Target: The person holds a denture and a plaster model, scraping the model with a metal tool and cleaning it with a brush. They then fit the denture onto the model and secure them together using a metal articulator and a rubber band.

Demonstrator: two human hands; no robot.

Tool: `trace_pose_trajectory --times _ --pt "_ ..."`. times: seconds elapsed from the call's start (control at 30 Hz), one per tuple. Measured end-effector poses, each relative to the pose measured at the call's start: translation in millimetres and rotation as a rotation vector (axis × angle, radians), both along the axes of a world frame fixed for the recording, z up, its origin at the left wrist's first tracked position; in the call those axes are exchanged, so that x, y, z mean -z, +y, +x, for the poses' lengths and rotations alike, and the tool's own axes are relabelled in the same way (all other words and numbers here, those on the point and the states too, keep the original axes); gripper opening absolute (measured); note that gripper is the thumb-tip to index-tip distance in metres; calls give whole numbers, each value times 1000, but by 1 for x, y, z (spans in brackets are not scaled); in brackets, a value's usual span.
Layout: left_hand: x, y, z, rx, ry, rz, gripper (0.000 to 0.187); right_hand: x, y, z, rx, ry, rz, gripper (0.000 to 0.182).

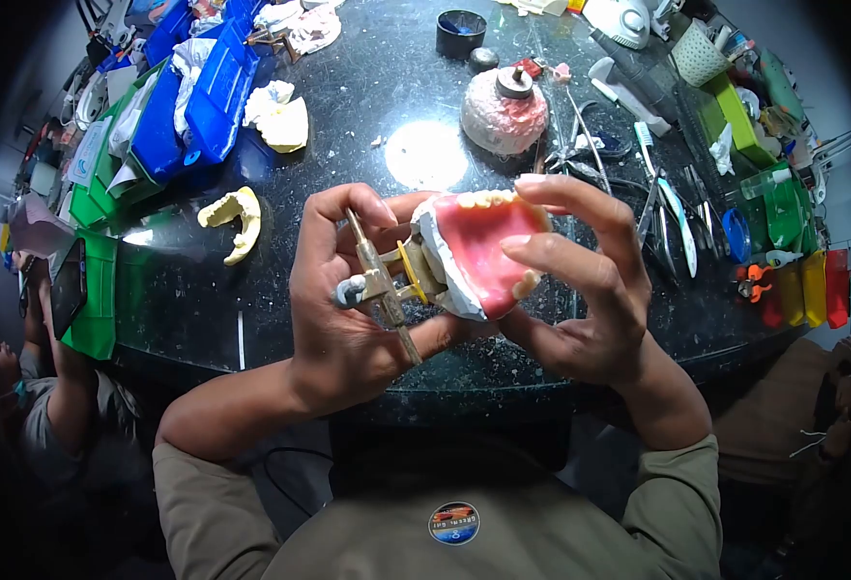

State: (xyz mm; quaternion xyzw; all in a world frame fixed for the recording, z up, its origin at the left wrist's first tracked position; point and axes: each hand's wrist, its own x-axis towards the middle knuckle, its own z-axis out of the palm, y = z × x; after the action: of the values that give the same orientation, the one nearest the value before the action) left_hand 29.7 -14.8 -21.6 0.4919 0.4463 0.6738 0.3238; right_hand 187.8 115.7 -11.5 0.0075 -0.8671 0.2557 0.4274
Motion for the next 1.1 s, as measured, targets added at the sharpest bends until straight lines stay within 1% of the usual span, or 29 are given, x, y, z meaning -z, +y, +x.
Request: trace_pose_trajectory --times 0.07,0.17,0.27,0.37,0.47,0.57,0.67,0.7,0.8,0.83,0.87,0.93,0.97,1.0,1.07,1.1 --pt "0 0 0 -17 14 -19 73 -2 1 0 0 -44 -11 53" --pt "1 0 4 -33 -74 -44 72 -4 0 0 -9 -75 -30 57" --pt "2 -1 5 -41 -74 -64 71 0 2 -2 -15 -84 -4 69" --pt "7 -1 2 -22 -69 -25 69 5 2 -3 -54 -113 -63 74" --pt "9 -1 1 9 -22 -3 68 2 3 -4 -69 -114 -58 81" --pt "12 0 2 55 -97 41 68 -2 7 0 -72 -143 -77 83" --pt "0 4 -4 196 -85 29 69 -3 19 7 -170 -175 -229 81" --pt "0 6 -8 233 -85 46 62 -5 22 10 -206 -184 -288 79" --pt "-18 4 -18 311 -454 -235 53 -3 27 12 -356 -85 -520 80" --pt "-12 5 -25 384 -535 -268 48 -3 28 12 -389 -79 -550 83" --pt "-15 6 -28 478 -571 -371 50 -2 28 13 -422 -74 -591 83" --pt "-6 5 -25 738 -881 -383 62 1 26 9 -506 -72 -638 83" --pt "-8 4 -22 759 -840 -450 71 3 26 7 -557 -77 -644 83" --pt "-14 2 -16 715 -824 -528 67 -1 26 8 -585 -172 -655 81" --pt "-18 1 -14 609 -673 -634 61 1 22 5 -613 -200 -736 79" --pt "-14 2 -18 616 -655 -645 57 0 21 4 -534 -202 -629 78"
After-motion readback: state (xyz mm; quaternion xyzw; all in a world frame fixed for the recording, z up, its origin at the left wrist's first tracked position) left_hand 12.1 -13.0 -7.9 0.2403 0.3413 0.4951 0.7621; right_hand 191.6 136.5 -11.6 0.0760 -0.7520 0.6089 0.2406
